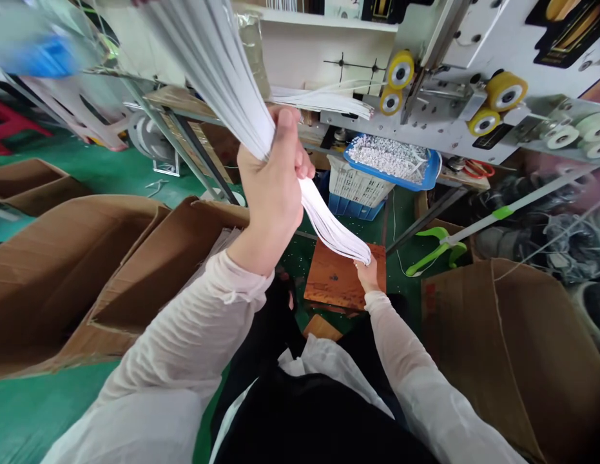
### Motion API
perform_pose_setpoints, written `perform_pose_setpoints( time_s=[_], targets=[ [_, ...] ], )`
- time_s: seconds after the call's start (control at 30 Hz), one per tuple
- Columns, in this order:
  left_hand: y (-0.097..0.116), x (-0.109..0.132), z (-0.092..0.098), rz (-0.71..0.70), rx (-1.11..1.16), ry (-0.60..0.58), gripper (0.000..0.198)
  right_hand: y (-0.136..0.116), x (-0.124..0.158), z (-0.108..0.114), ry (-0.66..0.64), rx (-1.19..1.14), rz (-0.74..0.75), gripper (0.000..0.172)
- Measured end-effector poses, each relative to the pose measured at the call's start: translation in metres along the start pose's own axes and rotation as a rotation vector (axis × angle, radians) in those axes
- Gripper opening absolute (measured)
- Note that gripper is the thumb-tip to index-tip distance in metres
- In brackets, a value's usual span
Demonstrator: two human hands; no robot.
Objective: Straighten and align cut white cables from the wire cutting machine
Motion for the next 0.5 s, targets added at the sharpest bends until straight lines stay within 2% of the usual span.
perform_pose_setpoints(
  time_s=[0.13,0.23,0.5],
  targets=[
    [0.008,0.001,0.008,0.014,-0.012,0.072,0.024,-0.002,-0.006,0.006,-0.002,-0.005,0.024,0.041],
    [0.010,0.005,0.014,0.012,0.029,0.094,0.029,-0.003,-0.008,0.009,-0.009,0.034,0.025,0.039],
    [-0.004,0.013,0.036,0.060,-0.071,0.164,0.024,-0.010,-0.005,0.013,-0.033,0.030,-0.042,0.027]
  ],
)
Point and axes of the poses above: each hand's wrist, its own x-axis away from the middle knuckle, its own z-axis out of the back of the hand, y = z × x, the point moved 3 cm from there along -x, towards the middle knuckle, and after that the axes turned 1 degree about -z, right-handed, at the moved point
